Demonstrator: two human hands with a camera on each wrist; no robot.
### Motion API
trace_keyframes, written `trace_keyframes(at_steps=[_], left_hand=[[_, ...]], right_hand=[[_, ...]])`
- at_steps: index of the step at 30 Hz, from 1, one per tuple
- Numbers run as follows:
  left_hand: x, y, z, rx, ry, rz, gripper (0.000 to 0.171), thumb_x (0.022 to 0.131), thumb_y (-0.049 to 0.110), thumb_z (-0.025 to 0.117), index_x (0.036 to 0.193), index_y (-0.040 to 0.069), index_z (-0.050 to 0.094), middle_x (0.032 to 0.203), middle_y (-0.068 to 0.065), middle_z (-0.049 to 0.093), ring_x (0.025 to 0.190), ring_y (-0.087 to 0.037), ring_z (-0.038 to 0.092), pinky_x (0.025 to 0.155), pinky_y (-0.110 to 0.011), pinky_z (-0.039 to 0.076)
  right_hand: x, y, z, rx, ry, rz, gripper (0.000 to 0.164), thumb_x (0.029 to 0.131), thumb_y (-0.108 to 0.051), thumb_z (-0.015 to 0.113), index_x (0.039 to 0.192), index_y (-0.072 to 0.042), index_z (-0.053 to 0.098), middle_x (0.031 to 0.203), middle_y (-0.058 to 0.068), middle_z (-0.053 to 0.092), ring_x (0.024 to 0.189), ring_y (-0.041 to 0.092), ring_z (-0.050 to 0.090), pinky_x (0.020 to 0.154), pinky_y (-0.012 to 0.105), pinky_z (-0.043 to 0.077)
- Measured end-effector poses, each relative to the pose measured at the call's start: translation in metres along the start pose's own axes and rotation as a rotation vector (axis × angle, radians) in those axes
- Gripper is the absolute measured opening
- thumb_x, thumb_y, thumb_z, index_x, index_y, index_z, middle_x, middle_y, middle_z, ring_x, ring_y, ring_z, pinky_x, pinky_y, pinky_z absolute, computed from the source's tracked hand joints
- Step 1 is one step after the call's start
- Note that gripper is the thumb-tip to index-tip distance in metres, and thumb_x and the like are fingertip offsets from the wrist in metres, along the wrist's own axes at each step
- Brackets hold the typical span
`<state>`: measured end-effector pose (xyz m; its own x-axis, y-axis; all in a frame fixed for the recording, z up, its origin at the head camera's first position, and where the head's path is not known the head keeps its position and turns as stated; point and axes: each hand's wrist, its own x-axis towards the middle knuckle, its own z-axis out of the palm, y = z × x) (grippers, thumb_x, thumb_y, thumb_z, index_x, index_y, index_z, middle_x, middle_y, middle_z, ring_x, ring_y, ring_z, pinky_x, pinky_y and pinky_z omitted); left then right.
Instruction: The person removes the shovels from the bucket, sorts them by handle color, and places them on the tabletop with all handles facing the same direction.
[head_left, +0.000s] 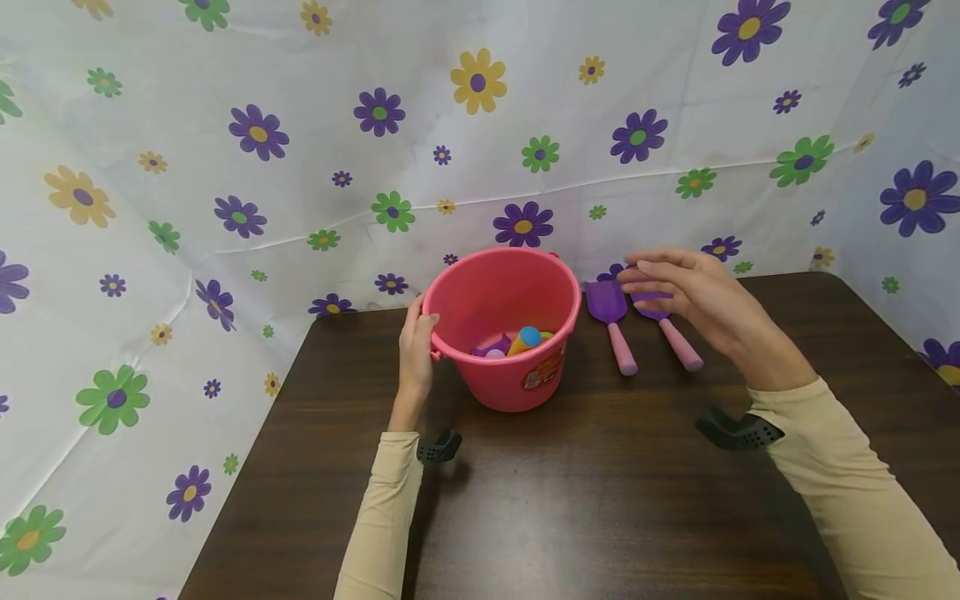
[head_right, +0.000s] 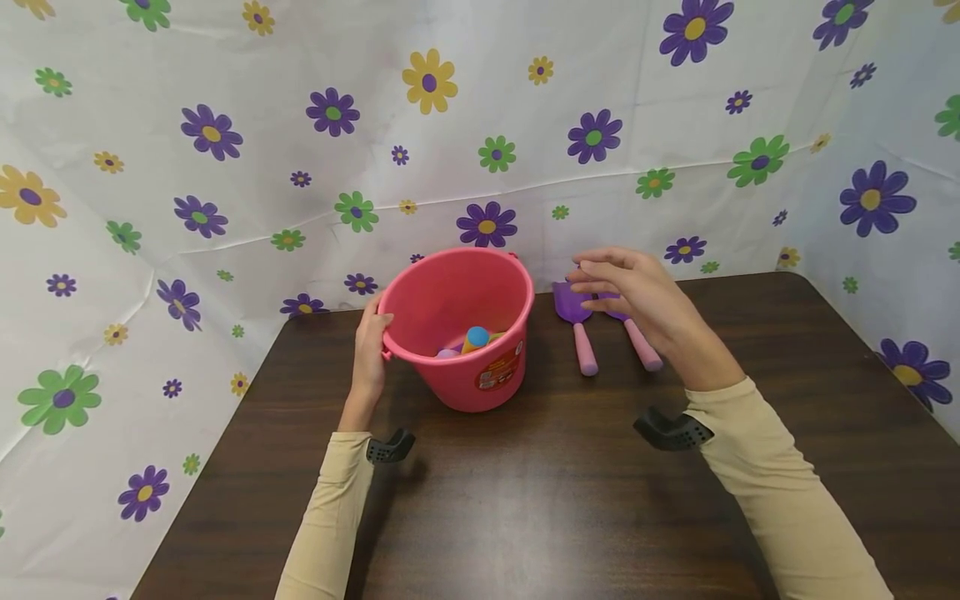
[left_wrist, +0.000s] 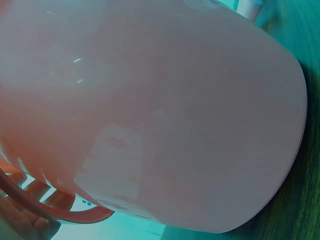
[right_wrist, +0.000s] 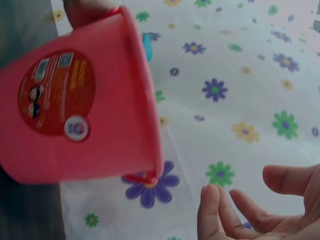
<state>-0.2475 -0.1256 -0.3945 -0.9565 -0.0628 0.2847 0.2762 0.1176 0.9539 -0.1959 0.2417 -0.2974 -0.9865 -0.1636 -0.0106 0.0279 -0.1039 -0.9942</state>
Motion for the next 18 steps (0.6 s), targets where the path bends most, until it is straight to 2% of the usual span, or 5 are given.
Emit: trace_keyframes(at_steps=[8, 18], left_hand=[[0.000, 0.000, -0.001, -0.012, -0.003, 0.003, 0.055, 0.099, 0.027, 0.046, 0.152, 0.014, 0.051, 0.071, -0.001, 0.047, 0.054, -0.009, 0.042, 0.052, -0.020, 0.040], [0.000, -0.001, -0.001, 0.000, -0.001, 0.003, 0.054, 0.099, 0.028, 0.046, 0.152, 0.015, 0.051, 0.075, -0.007, 0.049, 0.054, -0.009, 0.042, 0.052, -0.021, 0.041]], right_hand=[[-0.009, -0.013, 0.018, -0.078, -0.026, -0.049, 0.017, 0.105, -0.022, 0.061, 0.116, -0.020, 0.073, 0.113, 0.000, 0.075, 0.104, 0.015, 0.071, 0.085, 0.025, 0.058], [-0.021, -0.025, 0.037, -0.049, -0.115, -0.148, 0.023, 0.106, -0.018, 0.058, 0.123, -0.014, 0.073, 0.118, 0.007, 0.072, 0.110, 0.022, 0.069, 0.087, 0.029, 0.058]])
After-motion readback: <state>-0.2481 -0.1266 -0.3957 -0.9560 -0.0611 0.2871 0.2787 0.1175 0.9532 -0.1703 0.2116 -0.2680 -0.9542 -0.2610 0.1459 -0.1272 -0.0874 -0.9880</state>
